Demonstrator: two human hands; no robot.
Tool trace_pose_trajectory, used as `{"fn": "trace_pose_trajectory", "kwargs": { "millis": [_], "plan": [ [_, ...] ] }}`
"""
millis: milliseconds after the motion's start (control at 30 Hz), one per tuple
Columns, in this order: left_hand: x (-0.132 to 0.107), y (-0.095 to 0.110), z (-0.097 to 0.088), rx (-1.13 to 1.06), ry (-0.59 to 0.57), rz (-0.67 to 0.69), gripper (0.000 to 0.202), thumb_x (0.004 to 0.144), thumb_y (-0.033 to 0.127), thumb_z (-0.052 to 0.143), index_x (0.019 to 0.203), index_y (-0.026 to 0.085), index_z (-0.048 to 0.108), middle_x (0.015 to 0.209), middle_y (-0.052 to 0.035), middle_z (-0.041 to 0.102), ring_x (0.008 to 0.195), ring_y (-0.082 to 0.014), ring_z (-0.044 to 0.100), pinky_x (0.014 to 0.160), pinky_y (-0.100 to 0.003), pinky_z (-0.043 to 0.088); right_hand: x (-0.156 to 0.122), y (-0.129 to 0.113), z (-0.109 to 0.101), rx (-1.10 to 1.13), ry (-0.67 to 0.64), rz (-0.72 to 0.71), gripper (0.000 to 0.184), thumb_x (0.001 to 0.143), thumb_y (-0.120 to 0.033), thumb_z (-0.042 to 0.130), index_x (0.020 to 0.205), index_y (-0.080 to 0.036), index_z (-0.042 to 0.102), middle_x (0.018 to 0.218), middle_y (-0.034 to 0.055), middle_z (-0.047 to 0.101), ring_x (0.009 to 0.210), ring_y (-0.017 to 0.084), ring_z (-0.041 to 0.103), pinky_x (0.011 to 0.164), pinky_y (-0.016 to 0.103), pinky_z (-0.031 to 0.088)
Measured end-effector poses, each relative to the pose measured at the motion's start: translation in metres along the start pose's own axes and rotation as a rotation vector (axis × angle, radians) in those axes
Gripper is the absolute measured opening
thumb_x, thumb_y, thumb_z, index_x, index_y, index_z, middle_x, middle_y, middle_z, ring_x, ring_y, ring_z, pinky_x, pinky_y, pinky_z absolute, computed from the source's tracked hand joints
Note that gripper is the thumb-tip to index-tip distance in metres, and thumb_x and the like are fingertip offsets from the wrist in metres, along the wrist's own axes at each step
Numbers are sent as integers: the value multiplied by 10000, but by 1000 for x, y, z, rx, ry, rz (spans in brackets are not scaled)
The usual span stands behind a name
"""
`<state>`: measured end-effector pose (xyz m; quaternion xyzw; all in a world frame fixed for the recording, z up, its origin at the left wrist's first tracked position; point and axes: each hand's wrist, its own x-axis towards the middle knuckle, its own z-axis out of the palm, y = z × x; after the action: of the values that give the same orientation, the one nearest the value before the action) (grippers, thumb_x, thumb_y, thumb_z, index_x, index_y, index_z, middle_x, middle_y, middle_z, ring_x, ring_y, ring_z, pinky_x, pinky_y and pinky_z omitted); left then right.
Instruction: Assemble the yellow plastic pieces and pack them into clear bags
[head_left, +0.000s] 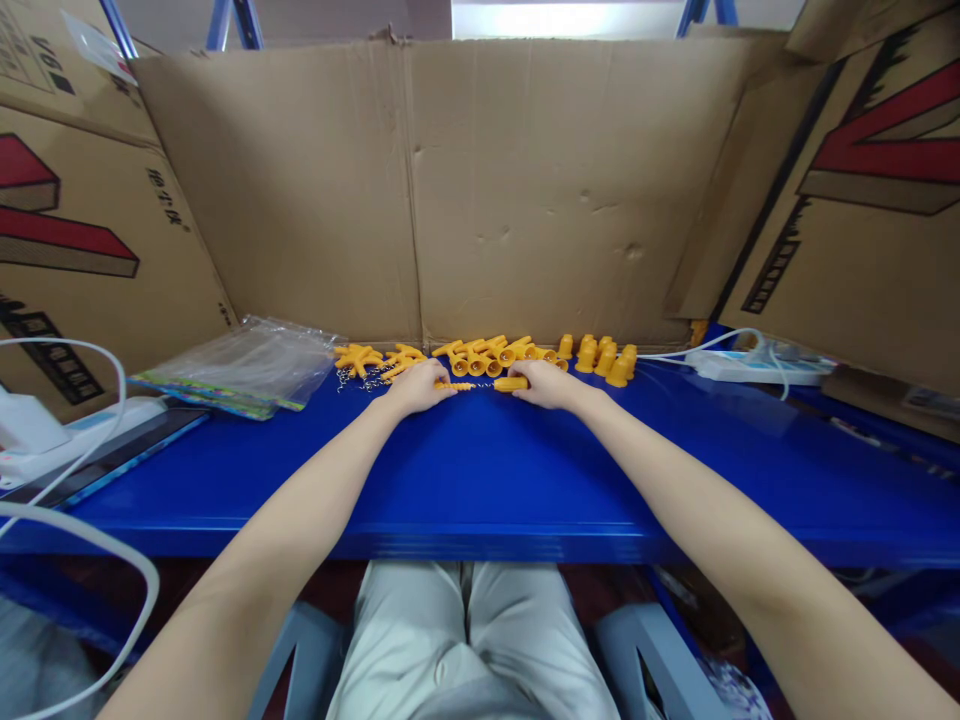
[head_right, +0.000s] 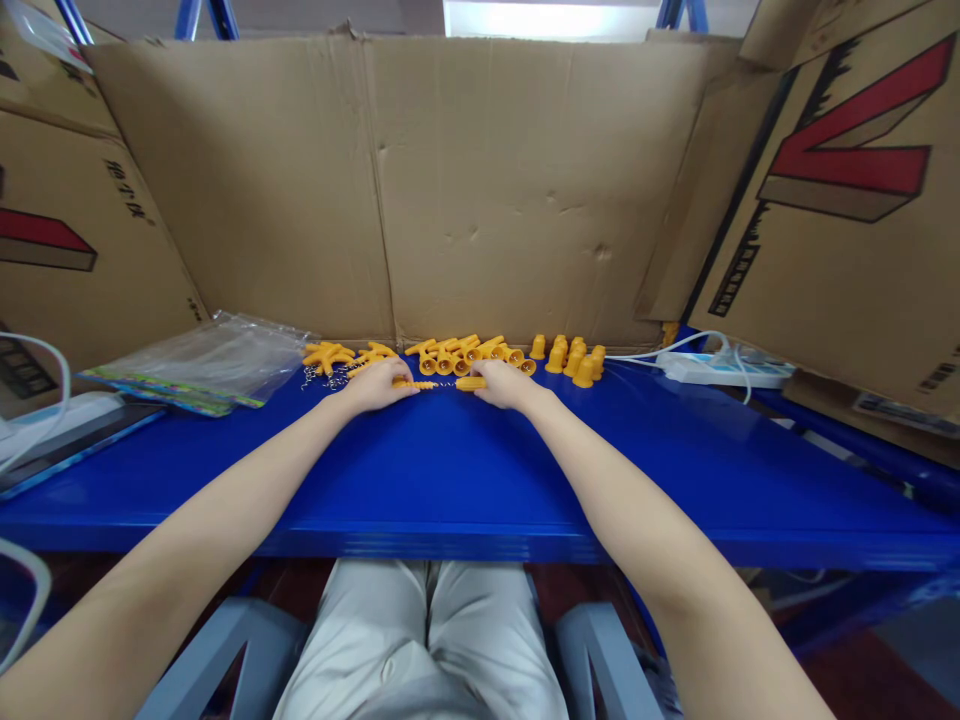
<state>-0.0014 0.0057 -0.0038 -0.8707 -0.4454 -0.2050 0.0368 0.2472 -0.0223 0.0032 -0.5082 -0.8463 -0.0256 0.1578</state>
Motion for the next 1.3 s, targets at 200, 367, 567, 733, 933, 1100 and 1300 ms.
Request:
{"fn": "trace_pose_trajectory", "kwargs": {
  "millis": [200,367,567,733,933,1100,1300],
  "plan": [
    [1,5,2,-87,34,10,175,762,369,619,781,196,639,910,-55,625,885,-201,584,818,-319,440,1,-2,0,38,78,-62,227,758,-165,613,985,-151,607,1004,97,656,914,222,603,802,317,432],
    [3,12,0,-136,88,29,145,710,282,680,798,174,639,978,-78,606,962,-199,571,877,-319,429,3,-10,5,152,106,-159,269,757,-140,623,1025,-134,606,1035,105,646,958,206,596,859,318,429],
    [1,20,-5,-82,65,-90,228,712,218,636,936,185,667,825,-40,671,818,-192,621,787,-289,449,5,-8,10,255,121,-113,264,775,-160,607,1038,-137,608,1047,98,643,950,192,599,866,329,440],
    [-4,19,-5,-25,12,-121,287,763,371,581,988,218,674,776,-39,692,772,-205,629,716,-285,446,7,-3,12,260,146,-102,271,770,-161,612,1041,-157,622,1066,100,637,963,198,597,897,361,436],
    [-5,20,-7,47,-3,-116,271,754,364,578,959,216,677,869,-75,695,822,-240,627,708,-299,443,6,-8,15,551,-12,33,262,824,-209,564,1071,-130,597,925,78,657,718,153,628,720,316,515],
    [-4,20,-9,80,-33,-124,273,760,377,563,954,217,668,809,-62,695,787,-233,630,671,-289,435,4,-7,14,819,-68,184,393,765,-132,624,1144,-138,524,921,63,643,677,120,632,665,271,534],
    [-4,19,-10,88,-34,-137,242,748,360,566,919,221,667,768,-50,689,773,-226,629,641,-273,425,-1,-1,6,1003,-122,215,244,752,-148,672,972,-130,568,856,52,655,661,111,652,674,246,545]
  ]
}}
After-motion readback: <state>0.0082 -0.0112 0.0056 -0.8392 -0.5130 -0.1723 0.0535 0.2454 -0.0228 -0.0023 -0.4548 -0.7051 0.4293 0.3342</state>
